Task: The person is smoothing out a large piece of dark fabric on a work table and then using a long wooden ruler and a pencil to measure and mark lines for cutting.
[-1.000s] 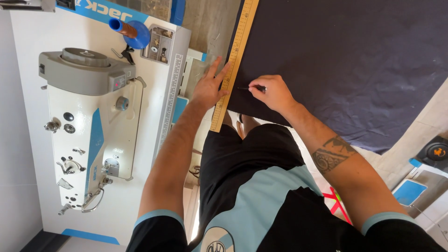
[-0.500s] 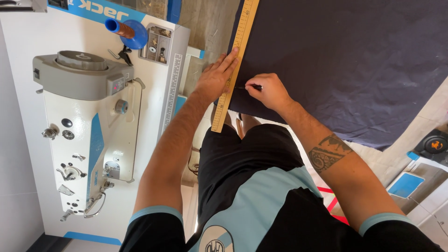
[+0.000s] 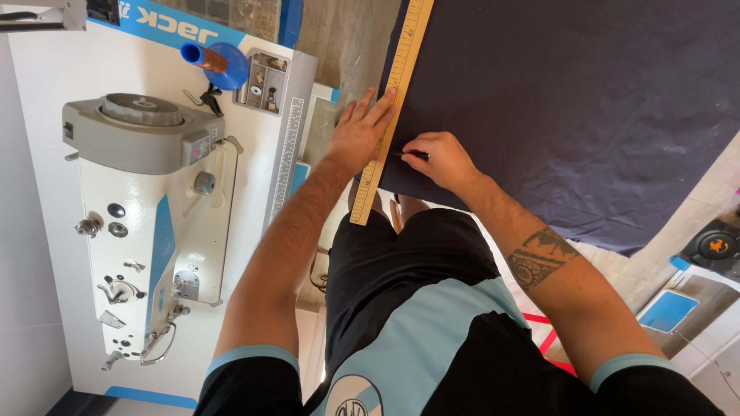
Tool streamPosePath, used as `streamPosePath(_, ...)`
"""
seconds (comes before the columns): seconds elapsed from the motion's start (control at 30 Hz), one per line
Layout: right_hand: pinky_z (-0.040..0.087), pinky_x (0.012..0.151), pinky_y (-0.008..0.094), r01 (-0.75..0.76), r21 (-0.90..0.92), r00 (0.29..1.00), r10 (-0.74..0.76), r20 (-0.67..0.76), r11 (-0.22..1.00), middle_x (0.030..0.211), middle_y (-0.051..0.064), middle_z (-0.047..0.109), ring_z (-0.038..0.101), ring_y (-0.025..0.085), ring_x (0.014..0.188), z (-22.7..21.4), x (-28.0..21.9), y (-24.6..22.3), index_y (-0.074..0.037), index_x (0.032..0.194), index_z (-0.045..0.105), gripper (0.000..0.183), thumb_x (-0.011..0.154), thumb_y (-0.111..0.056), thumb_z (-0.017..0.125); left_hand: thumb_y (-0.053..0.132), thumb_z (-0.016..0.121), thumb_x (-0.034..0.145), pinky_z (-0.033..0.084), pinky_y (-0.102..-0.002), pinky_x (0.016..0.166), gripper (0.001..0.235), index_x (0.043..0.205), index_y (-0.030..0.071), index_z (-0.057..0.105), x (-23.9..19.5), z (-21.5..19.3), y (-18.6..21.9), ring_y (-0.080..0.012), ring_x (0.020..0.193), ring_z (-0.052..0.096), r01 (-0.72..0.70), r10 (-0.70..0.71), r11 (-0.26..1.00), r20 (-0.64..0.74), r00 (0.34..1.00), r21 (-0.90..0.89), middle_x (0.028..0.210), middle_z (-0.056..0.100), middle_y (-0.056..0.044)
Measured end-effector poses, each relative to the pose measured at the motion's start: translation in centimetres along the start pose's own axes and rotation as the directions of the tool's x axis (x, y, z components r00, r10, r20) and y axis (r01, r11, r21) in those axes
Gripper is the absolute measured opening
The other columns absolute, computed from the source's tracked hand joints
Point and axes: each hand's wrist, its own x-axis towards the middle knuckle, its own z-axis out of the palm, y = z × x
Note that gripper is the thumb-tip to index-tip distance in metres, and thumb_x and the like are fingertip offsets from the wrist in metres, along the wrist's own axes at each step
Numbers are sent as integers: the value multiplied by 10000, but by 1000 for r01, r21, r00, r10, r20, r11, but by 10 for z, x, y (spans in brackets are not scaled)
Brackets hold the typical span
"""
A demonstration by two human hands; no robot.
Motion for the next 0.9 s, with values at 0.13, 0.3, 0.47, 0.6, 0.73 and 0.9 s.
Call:
streamPosePath(0.13,604,751,384,18,-65,998,-15,56,998,947,156,766,739,318,896,-7,7,-1,-30,1037,784,118,938,-72,737,398,935,717,185,-570,1269,1084,1588,83,370,17,-4,-1,-380,1569,112,-24,31,994,-60,998,111,1691,120,-95)
streamPosePath(0.3,608,754,424,9,-134,997,1,77,991,936,181,765,743,350,893,-13,10,-6,-7,1016,776,126,924,-89,753,340,957,721,141,-583,1278,1161,1621,40,286,39,-33,-3,-386,1573,91,-32,43,993,-93,995,116,1697,103,-140)
streamPosePath(0.47,559,692,355,42,-243,994,-16,108,969,872,8,749,690,182,774,-7,12,16,-103,930,787,145,922,-248,783,598,900,578,47,-603,1248,1417,1655,44,165,59,-47,-7,-343,1569,-101,39,-49,949,24,998,312,1716,-139,-83)
streamPosePath(0.6,551,693,359,67,-251,990,-33,138,966,833,15,738,679,189,744,-9,16,16,-99,913,783,139,930,-237,768,570,925,559,67,-589,1253,1434,1655,47,163,58,-51,-3,-349,1576,-51,57,-68,956,28,997,288,1724,-103,-68)
streamPosePath(0.73,541,644,369,141,-308,974,-77,211,941,821,-1,718,671,201,736,-13,25,20,-113,919,777,146,949,-253,750,468,965,584,125,-605,1245,1407,1658,52,156,57,-58,0,-401,1573,83,71,-84,968,46,995,240,1706,-154,-72)
streamPosePath(0.9,594,750,344,195,-372,953,-86,291,907,893,52,774,744,231,862,-35,39,9,-136,986,781,164,971,-286,718,373,963,677,118,-649,1277,1288,1661,63,190,53,-59,1,-406,1583,64,95,-103,991,85,991,95,1725,-151,-47)
